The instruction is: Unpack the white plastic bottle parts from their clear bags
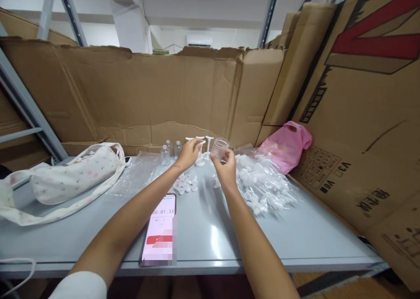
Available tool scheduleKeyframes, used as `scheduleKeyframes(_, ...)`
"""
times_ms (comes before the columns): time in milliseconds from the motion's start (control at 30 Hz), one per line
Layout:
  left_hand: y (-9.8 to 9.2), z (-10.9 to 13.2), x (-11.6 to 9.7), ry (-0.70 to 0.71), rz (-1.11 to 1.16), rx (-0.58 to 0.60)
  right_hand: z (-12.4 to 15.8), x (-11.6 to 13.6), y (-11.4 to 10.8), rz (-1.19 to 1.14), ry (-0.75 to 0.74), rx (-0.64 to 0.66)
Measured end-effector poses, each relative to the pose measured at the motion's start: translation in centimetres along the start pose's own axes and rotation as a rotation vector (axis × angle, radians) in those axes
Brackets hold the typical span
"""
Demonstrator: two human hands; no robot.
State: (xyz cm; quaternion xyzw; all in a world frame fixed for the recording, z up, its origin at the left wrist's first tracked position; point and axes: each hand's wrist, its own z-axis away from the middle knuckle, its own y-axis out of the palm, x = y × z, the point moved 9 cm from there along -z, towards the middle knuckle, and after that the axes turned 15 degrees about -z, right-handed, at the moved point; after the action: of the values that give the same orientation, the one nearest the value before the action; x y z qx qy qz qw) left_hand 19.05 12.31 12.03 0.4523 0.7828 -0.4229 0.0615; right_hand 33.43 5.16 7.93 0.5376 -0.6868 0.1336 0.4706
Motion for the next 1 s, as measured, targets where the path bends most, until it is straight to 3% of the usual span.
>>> scheduleKeyframes(133, -1.5, 4.1, -1.5, 0.081, 0.032, 0.164, 1.4, -2.6, 3.0, -0.458, 0.356, 0.143)
scheduleKeyframes(233, -3.6, 6.8, -1.6, 0.153, -0.112, 0.151, 3.6, -3.3, 5.6, -0.617, 0.571, 0.286)
scheduleKeyframes(433, -8.2, 10.1, 0.3, 0.299, -0.37, 0.024, 7.2, -3.0, 8.2, -0.609, 0.842, 0.548)
scheduleKeyframes(533, -8.6, 11.1, 0.2, 0.425, -0.499, 0.085, 8.6, -3.3, 8.6, -0.53, 0.986, 0.682)
scheduleKeyframes(633, -8.8, 11.5, -0.2, 0.46, -0.574, 0.13, 9.9, -3.2, 8.7, -0.453, 1.076, 0.808)
scheduleKeyframes(700, -9.1, 11.5, -0.3, 0.418, -0.566, 0.143, 10.5, -2.5, 8.9, -0.437, 1.049, 0.889)
scheduleKeyframes(800, -9.5, 11.1, 0.1, 0.315, -0.477, 0.215, 10.7, -1.4, 9.4, -0.391, 0.897, 0.964)
scheduleKeyframes(1000, -9.7, 10.6, 1.7, 0.189, -0.332, 0.318, 9.5, 0.5, 9.7, -0.047, 0.382, 0.956)
